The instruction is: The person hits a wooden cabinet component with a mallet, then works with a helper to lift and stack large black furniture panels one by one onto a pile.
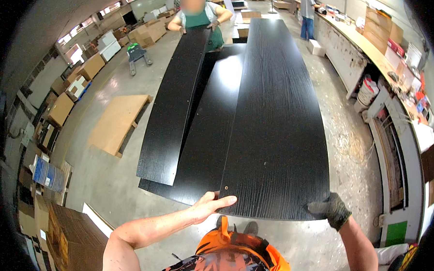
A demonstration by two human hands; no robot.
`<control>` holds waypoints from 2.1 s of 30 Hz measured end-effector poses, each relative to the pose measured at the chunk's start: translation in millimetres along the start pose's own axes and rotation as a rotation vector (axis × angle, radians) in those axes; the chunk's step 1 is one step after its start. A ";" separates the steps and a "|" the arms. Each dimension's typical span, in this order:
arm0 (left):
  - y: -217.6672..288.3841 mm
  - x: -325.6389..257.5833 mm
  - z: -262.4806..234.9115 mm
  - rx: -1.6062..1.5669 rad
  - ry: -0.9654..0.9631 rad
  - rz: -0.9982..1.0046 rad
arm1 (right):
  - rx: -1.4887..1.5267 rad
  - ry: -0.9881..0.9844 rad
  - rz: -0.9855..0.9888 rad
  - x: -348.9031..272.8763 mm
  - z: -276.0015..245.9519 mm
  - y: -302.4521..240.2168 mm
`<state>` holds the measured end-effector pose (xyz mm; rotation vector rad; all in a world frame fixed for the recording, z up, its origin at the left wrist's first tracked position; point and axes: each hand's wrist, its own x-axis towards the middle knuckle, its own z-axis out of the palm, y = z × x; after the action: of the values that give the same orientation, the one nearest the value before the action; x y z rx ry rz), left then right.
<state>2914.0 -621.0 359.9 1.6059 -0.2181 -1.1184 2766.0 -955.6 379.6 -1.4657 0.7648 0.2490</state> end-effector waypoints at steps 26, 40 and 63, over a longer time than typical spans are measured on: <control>-147.8 -10.8 -282.7 0.210 1.023 0.177 | -1.056 1.081 -0.958 -87.9 181.3 -4.9; -226.8 49.9 -418.6 0.342 0.661 -0.152 | -0.414 0.154 -0.341 229.8 445.1 61.1; -259.9 91.4 -408.2 0.185 0.641 0.013 | -0.341 0.271 0.136 237.8 468.6 44.1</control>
<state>3163.5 -312.7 67.9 2.0383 0.0964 -0.5376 3063.1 -575.7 166.3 -1.7950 1.0827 0.2988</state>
